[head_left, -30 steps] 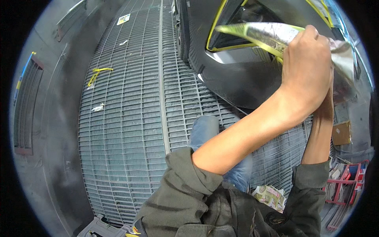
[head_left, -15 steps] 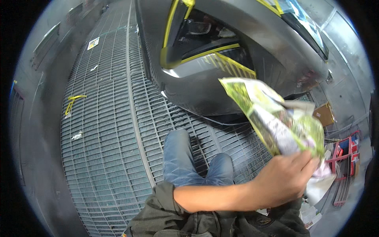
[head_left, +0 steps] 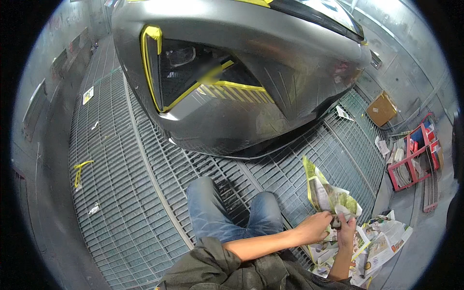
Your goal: The person removes newspaper and yellow masking tape from the front bumper and headlight area of a silver car. They peel off the tape strips by hand and gather the debris.
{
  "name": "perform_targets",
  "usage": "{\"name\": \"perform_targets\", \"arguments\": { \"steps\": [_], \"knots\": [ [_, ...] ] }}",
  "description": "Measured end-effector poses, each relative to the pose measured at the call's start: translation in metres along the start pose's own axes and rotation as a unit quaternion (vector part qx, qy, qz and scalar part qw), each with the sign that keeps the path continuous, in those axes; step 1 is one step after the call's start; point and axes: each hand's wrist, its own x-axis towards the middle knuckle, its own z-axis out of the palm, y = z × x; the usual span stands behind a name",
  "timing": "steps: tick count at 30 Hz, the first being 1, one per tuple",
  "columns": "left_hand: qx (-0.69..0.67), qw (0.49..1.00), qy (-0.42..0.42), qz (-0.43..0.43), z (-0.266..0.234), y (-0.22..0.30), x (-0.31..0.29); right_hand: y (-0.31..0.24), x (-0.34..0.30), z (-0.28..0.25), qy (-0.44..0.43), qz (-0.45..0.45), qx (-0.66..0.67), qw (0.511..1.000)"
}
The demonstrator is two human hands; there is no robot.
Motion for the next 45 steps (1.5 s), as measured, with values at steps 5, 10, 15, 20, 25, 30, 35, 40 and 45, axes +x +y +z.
{"name": "perform_targets", "arguments": {
  "steps": [5, 10, 15, 20, 25, 30, 35, 40, 45],
  "knots": [
    [-0.011, 0.992, 0.116, -0.047, -0.102, -0.025, -0.014, 0.073, 0.029, -0.103, 0.065, -0.033, -0.413, 0.908],
    [0.030, 0.874, 0.461, -0.153, -0.272, -0.042, -0.034, 0.130, 0.032, -0.232, 0.177, -0.031, -0.639, 0.748],
    [0.048, 0.791, 0.575, -0.202, -0.369, -0.055, -0.031, 0.156, 0.026, -0.311, 0.237, 0.022, -0.644, 0.727],
    [0.190, 0.782, 0.553, -0.217, -0.388, -0.063, -0.010, 0.158, 0.017, -0.329, 0.244, 0.106, -0.616, 0.742],
    [0.185, 0.781, 0.554, -0.221, -0.388, -0.072, 0.003, 0.142, -0.003, -0.319, 0.229, 0.110, -0.606, 0.754],
    [0.152, 0.798, 0.566, -0.141, -0.378, -0.084, 0.000, 0.126, -0.005, -0.336, 0.288, 0.284, -0.454, 0.794],
    [0.086, 0.816, 0.558, -0.124, -0.370, -0.085, 0.002, 0.145, -0.011, -0.380, 0.363, 0.102, -0.594, 0.711],
    [0.023, 0.827, 0.548, -0.128, -0.368, -0.077, 0.006, 0.158, -0.022, -0.411, 0.355, 0.064, -0.611, 0.705],
    [0.050, 0.836, 0.538, -0.099, -0.366, -0.077, 0.014, 0.149, -0.028, -0.412, 0.401, 0.186, -0.544, 0.713]
  ]
}}
